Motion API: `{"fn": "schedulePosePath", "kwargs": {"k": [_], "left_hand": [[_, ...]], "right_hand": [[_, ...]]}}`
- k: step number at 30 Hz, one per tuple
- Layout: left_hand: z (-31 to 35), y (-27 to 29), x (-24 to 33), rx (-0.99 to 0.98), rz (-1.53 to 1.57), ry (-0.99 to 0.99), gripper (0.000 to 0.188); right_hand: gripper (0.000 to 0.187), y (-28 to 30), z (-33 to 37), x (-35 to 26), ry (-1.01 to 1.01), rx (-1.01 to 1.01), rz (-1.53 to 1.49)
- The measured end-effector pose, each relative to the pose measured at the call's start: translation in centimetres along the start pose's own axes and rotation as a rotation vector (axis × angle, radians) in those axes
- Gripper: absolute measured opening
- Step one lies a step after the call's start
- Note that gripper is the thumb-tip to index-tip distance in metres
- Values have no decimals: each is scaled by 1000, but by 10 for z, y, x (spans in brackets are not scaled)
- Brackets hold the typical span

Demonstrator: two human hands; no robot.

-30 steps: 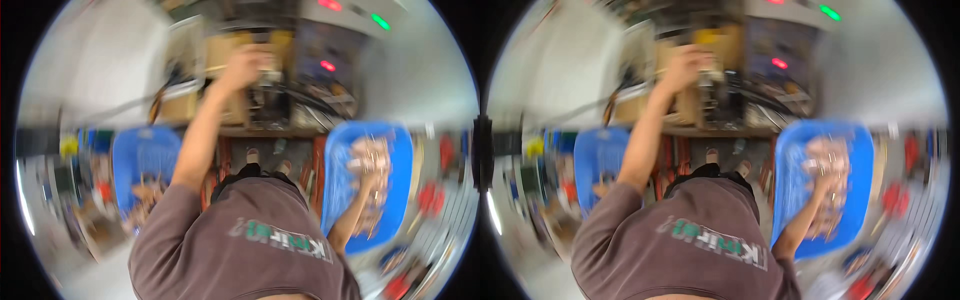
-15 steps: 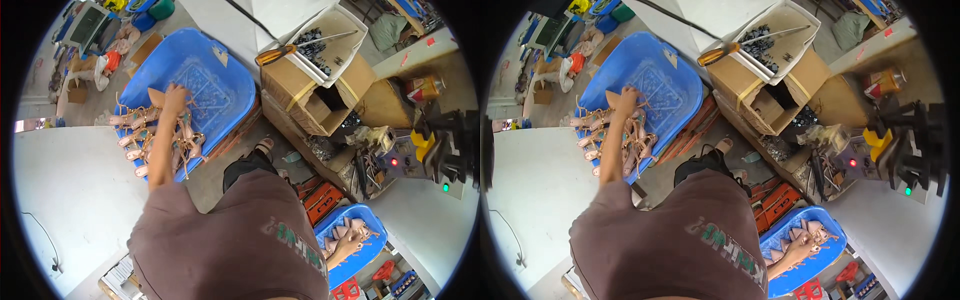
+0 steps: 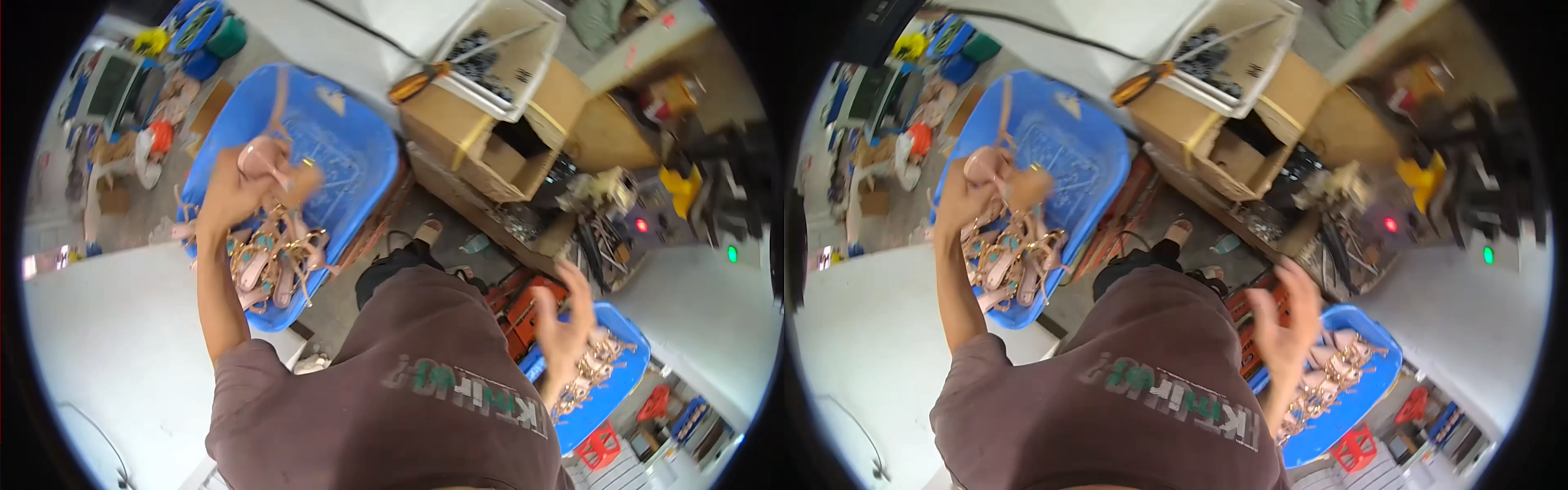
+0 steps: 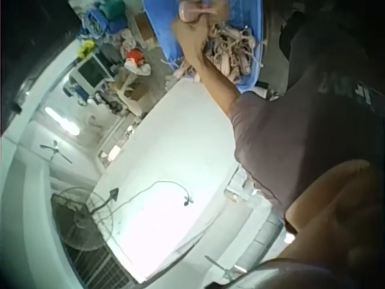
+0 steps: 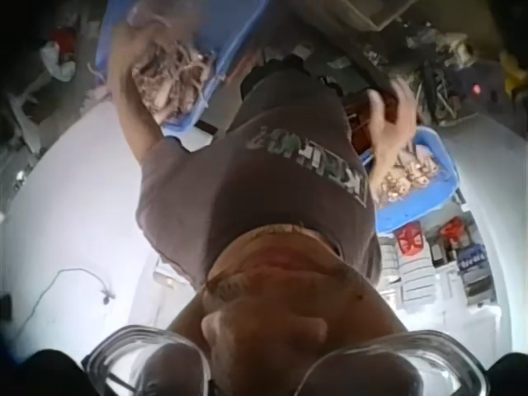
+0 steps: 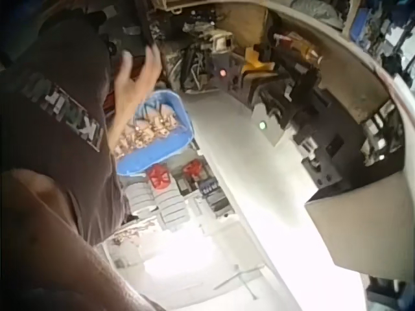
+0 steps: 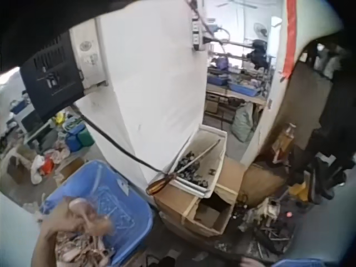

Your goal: The person takes high-heeled sandals one at a time from a bin, places heel caps onto the heels, fastens the heel caps using a pressing machine, and organizes the completed sandals into another bin.

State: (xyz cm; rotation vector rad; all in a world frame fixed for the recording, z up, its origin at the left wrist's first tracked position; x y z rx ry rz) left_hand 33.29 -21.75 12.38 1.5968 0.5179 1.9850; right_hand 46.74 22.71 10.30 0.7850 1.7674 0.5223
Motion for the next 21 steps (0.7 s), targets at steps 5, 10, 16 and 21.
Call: {"fn": "schedulePosePath", "kwargs": {"k": [5, 10, 16, 21], "left_hand": [[1, -153, 118, -442, 420, -102, 45], [-4, -245, 133, -946, 538, -99, 58], [-40, -288, 178, -825, 325, -377, 13], [-140, -294, 189, -353, 52, -581, 30]], "right_hand": [[103, -44, -26, -42, 225, -280, -314], [87, 2, 40, -6, -145, 32, -153], [73, 19, 28, 9, -220, 411, 189], [68, 11, -31, 41, -253, 584, 285]]}}
Point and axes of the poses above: each hand's wrist, its own z-axis away from the middle knuckle, its own y-axis out of the back of the hand, x = y × z, the point moved 4 cm from there along -z, towards the middle knuckle, and after that the axes turned 9 degrees about y, right-handed, at the moved point
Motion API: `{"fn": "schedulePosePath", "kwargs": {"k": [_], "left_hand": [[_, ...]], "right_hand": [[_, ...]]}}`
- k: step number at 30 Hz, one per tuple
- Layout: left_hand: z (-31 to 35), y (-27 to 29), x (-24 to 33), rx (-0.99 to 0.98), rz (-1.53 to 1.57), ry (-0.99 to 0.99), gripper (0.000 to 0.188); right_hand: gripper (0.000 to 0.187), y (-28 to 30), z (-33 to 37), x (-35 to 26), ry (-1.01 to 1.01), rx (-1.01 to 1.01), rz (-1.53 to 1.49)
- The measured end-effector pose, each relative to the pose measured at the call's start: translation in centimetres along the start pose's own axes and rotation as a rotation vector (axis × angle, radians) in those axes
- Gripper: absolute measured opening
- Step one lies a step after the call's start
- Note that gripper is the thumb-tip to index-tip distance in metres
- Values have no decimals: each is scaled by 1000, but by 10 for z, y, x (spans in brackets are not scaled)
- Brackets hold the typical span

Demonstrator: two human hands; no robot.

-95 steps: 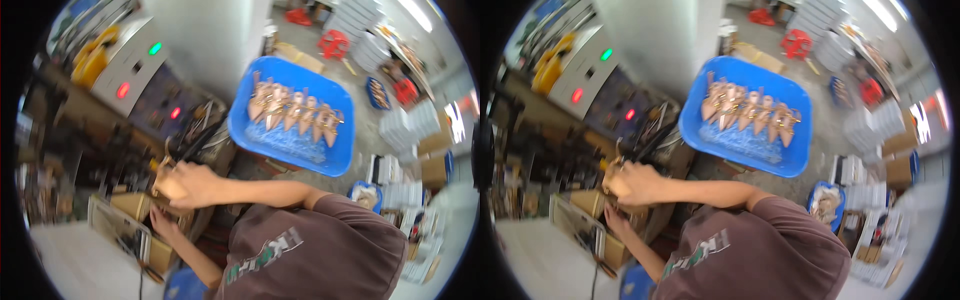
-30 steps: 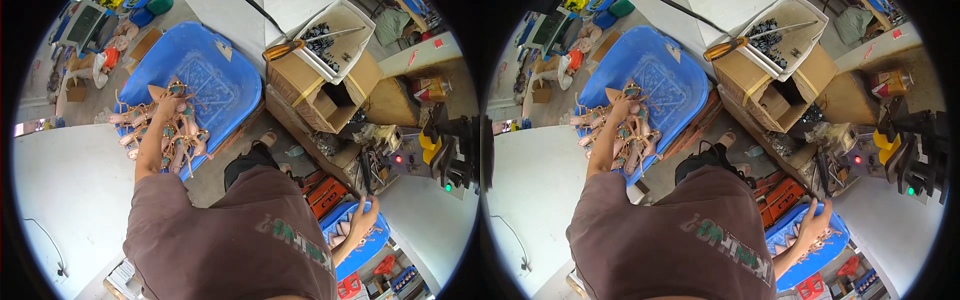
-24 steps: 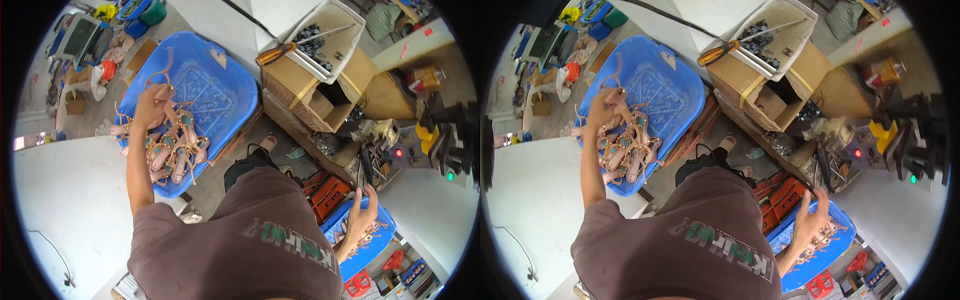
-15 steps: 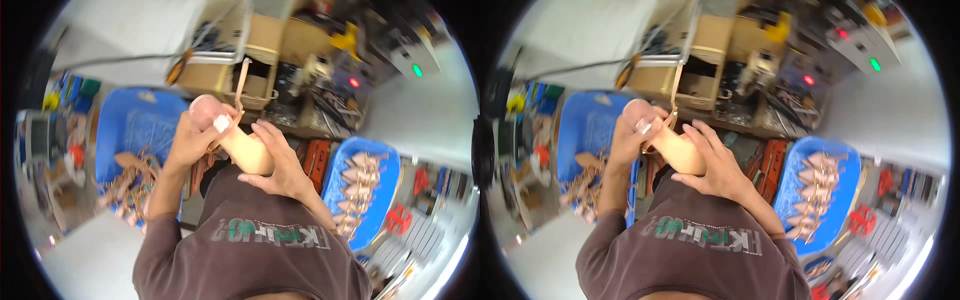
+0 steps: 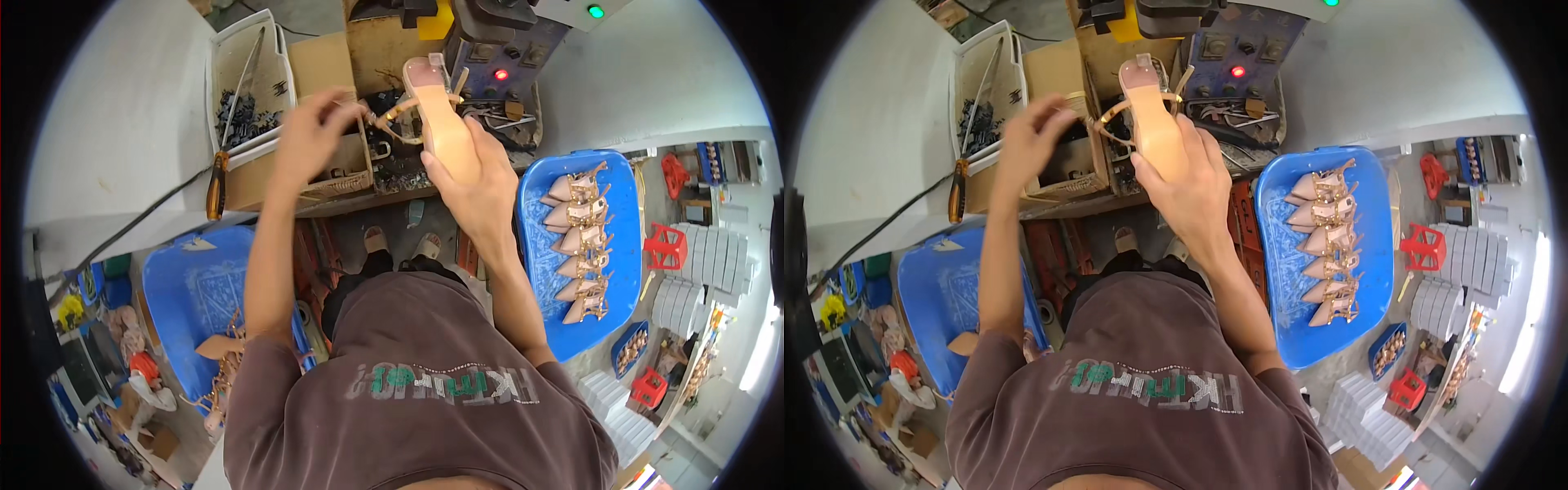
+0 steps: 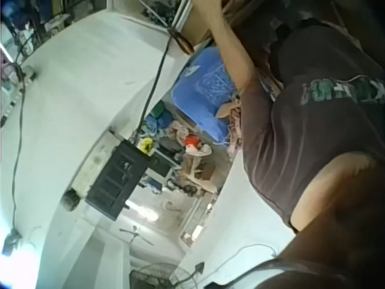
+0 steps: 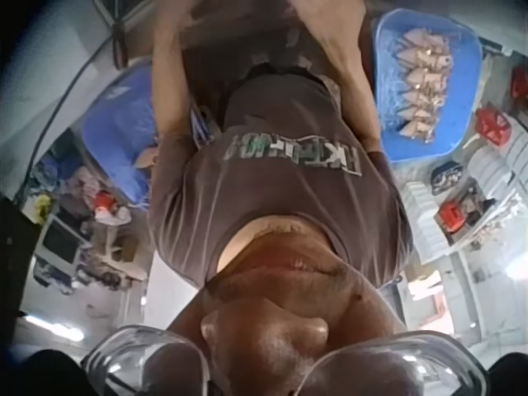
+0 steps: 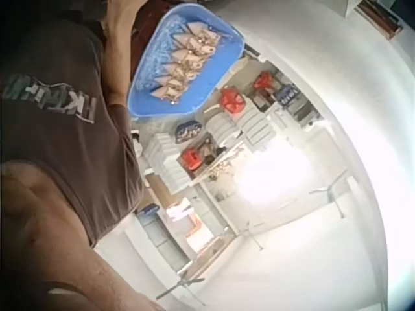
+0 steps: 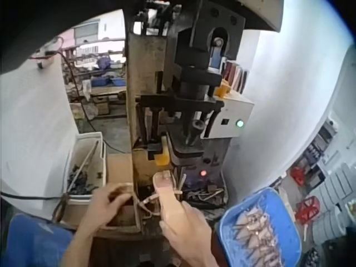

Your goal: The person takes high-heeled sandals one at a time from a bin, places heel caps onto the heels, fastens the heel caps using a pressing machine, and organizes the completed sandals into another bin.

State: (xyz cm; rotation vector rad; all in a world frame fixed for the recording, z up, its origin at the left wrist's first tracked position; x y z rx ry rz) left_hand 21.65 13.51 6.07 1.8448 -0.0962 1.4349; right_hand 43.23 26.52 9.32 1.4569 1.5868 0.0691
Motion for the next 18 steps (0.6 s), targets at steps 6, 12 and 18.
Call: {"fn": "schedulePosePath", "kwargs": {"k": [6, 12, 18], "left_hand": [[-51, 92, -90, 81, -595, -224, 41], [-61, 81, -94, -318, -675, -134, 31], [-60, 84, -85, -436, -648, -76, 26]], "right_hand": [[64, -6, -9, -10, -133, -76, 29], [65, -6, -12, -12, -141, -71, 109], [66, -8, -15, -6, -141, -101, 92]]}}
Point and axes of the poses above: each hand's wrist, its own z-axis away from the middle knuckle, its own y-axis out of the back of the hand, x = y × z, the point moved 4 cm from there along -z, towards the middle knuckle, and after that the axes turned 9 degrees about y, right-handed, at the moved point
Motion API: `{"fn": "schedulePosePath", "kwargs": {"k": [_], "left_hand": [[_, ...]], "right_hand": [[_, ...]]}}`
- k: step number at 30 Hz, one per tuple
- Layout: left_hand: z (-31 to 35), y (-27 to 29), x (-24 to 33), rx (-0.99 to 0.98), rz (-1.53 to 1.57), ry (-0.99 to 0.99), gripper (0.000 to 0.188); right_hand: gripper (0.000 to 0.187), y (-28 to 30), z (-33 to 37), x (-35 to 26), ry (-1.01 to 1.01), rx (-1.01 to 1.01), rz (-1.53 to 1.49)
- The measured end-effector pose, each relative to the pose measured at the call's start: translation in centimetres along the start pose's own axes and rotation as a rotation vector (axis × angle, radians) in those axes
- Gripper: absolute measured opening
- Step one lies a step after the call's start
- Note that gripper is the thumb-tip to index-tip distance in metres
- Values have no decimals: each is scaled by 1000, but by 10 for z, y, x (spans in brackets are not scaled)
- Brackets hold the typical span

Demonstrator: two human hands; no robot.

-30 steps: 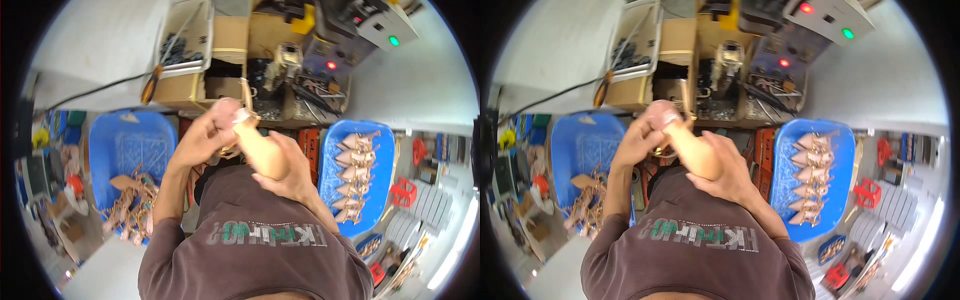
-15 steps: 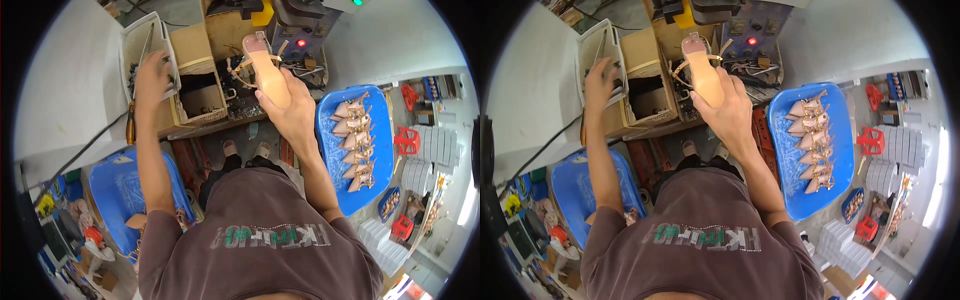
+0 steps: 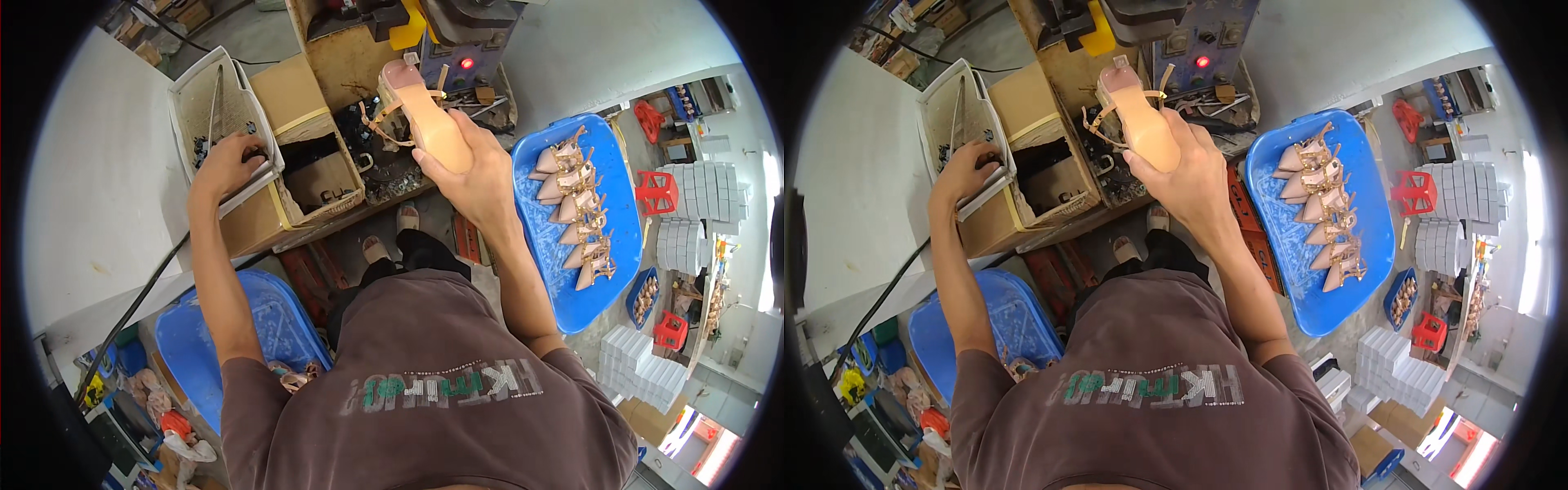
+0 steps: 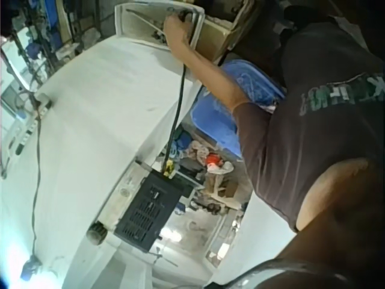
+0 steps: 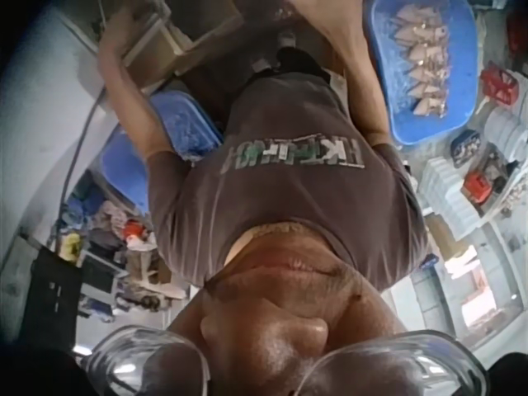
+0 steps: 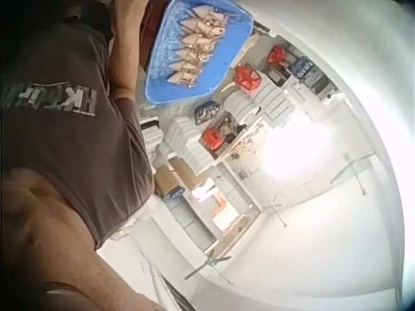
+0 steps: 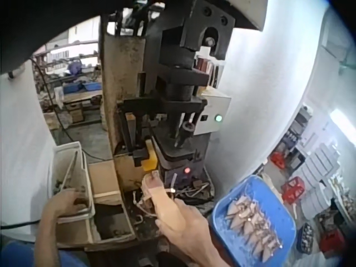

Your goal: The person takes high-heeled sandals one at a time from a bin, places heel caps onto the heels, fastens the heel caps using a pressing machine, and organizes the completed sandals into another bin.

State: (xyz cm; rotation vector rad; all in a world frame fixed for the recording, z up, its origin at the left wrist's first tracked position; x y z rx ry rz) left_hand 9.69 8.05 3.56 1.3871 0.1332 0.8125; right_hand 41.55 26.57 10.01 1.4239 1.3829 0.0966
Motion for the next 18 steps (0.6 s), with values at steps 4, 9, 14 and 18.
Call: {"fn": "schedulePosePath", "kwargs": {"k": [4, 9, 14, 18], "left_hand": [[-8, 2, 2, -80, -19, 59, 26], [-22, -6, 8, -7, -127, 218, 29], [-23, -6, 9, 90, -66, 242, 19], [-16, 0, 1, 204, 47, 353, 19]], "right_hand": [[67, 2, -3, 2, -33, -22, -20], [70, 0, -2, 7, 47, 1, -8], [73, -1, -3, 13, 3, -46, -10], [71, 2, -4, 13, 8, -59, -4]]}}
Point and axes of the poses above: each hand's wrist, its own z-axis away from the middle knuckle, its own y-axis out of the back of the hand, x = y × z, the point moved 4 cm from there along -z, towards the middle knuckle, and after that the axes turned 9 degrees about y, right-handed, at the moved point
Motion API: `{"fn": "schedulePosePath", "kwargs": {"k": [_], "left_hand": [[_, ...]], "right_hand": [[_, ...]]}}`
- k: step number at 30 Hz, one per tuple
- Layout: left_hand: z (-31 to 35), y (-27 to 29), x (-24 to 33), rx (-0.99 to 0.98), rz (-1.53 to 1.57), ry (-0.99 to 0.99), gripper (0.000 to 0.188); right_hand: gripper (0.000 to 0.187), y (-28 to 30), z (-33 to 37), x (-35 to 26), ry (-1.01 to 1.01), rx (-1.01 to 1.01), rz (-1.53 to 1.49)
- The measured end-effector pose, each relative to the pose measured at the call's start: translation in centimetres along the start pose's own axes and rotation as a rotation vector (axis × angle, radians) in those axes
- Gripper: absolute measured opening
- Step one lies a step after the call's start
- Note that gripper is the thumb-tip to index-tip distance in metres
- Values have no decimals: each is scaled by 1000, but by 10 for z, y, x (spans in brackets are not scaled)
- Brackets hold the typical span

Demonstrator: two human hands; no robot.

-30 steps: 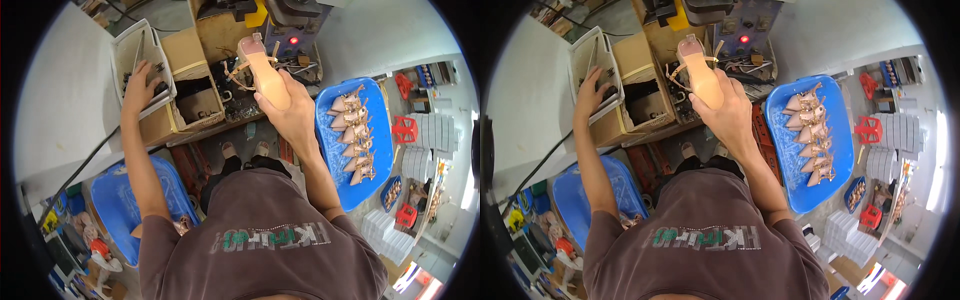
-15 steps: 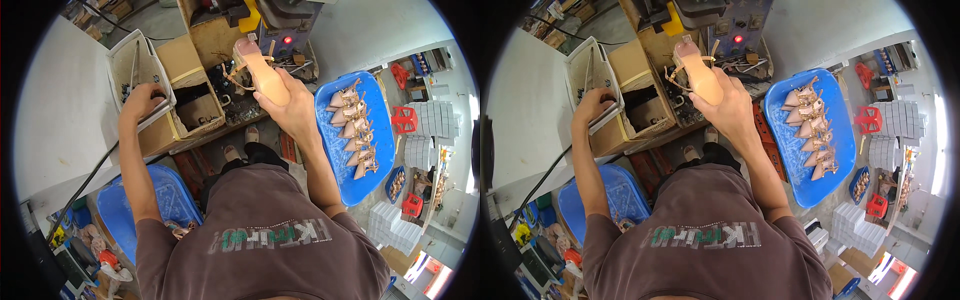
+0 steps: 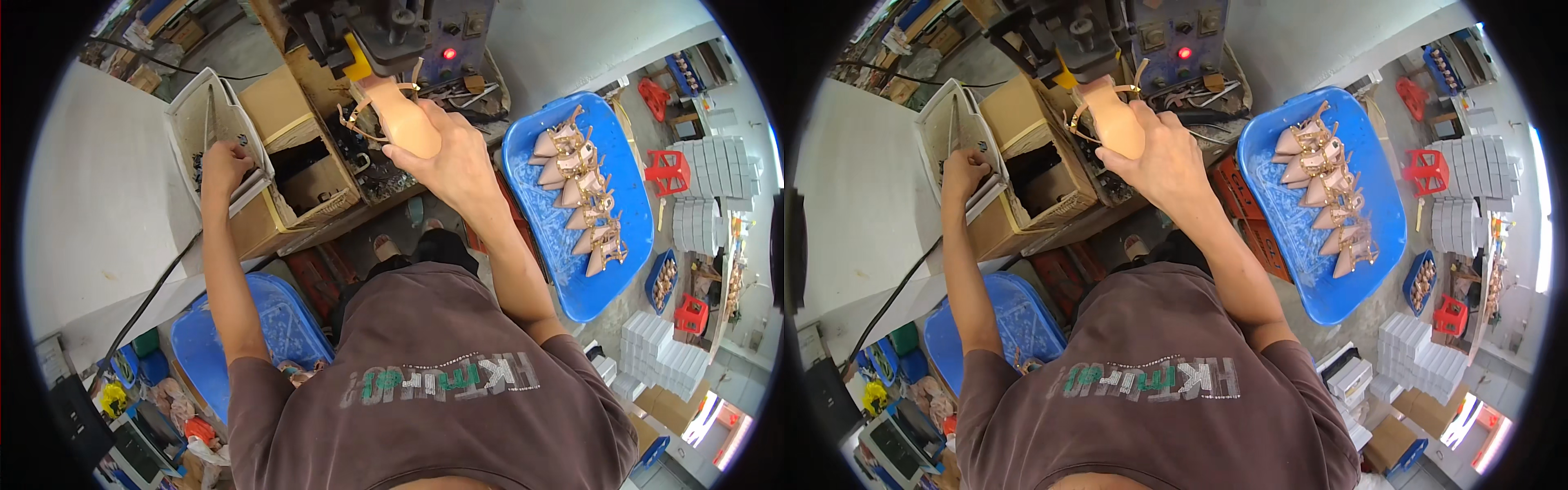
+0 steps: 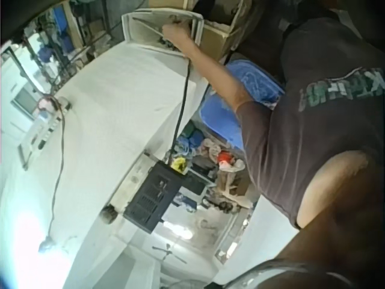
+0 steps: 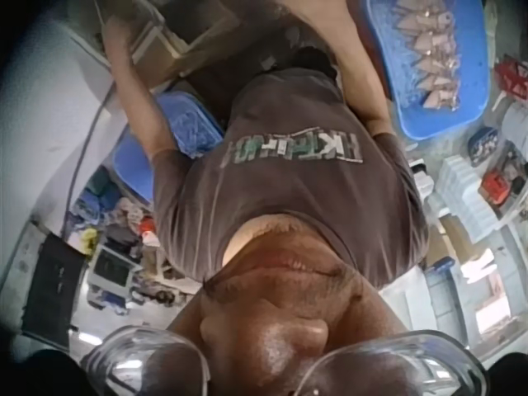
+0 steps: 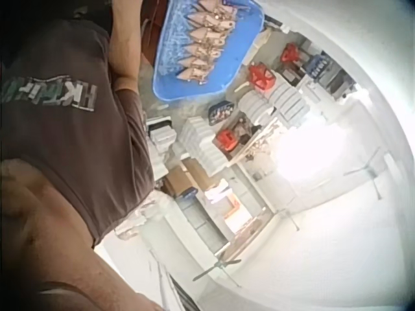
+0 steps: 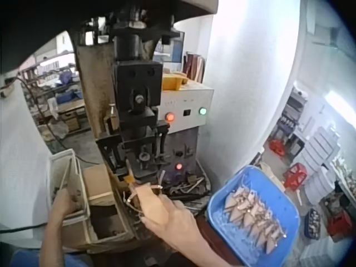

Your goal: The person takes high-heeled sandals one at a time from a bin, places heel caps onto the heels, fastens the heel caps using a pressing machine, and organizes the completed sandals into another bin.

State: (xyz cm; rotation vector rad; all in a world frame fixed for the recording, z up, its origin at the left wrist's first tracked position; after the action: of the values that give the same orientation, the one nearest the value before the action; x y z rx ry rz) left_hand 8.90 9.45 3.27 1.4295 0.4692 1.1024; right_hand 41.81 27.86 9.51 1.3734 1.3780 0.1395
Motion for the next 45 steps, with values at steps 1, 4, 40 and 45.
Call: {"fn": "schedulePosePath", "kwargs": {"k": [1, 4, 40, 45], "left_hand": [[-3, 0, -7, 12, -3, 7, 19], [-8, 3, -38, 152, 247, 99, 20], [50, -105, 68, -566, 2342, 39, 20], [43, -169, 57, -603, 2295, 235, 22]], "right_hand": [[69, 1, 0, -1, -10, -4, 5], [73, 0, -1, -2, -12, -52, -32], [70, -5, -4, 7, 31, -68, -56], [75, -9, -5, 11, -87, -144, -91]]}}
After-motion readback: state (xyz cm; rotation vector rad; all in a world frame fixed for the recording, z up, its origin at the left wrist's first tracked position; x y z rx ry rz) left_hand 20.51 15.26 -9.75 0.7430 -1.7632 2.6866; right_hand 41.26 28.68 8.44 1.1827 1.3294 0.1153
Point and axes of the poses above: each hand's wrist, its own z-axis away from the middle knuckle, its own y-axis out of the back of the hand, x = y × z, the point moved 4 cm from there along -z, towards the middle knuckle, and after that the axes turned 9 degrees about y, right-handed, at the moved point
